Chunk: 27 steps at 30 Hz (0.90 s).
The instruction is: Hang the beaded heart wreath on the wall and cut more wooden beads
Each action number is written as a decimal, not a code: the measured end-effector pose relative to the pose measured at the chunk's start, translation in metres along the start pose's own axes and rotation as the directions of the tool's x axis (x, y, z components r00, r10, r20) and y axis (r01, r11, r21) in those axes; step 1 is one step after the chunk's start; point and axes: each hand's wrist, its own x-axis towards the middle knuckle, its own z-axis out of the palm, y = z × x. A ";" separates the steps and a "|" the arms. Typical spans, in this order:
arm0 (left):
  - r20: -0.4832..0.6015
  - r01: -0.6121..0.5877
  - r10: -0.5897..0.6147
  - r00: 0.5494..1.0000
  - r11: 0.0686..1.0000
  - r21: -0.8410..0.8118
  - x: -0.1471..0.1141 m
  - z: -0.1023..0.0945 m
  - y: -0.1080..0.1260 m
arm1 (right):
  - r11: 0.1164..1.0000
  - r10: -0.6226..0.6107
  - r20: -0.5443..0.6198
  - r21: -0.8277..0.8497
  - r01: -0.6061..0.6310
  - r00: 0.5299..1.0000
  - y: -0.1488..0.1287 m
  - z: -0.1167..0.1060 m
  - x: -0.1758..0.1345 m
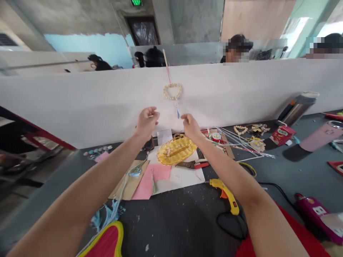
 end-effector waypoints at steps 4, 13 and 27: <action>0.205 -0.082 0.067 0.976 0.994 0.068 -0.089 -0.034 0.007 | 0.997 0.059 0.219 0.038 -0.069 0.974 -0.018 -0.002 -0.097; 0.568 -0.163 0.052 0.821 0.976 0.145 -0.271 -0.080 0.025 | 1.000 0.026 0.359 -0.008 -0.025 0.933 -0.010 -0.019 -0.243; 0.725 -0.478 0.305 0.618 0.877 0.038 -0.374 -0.076 0.072 | 0.962 -0.208 0.252 -0.123 0.244 0.945 0.024 -0.035 -0.269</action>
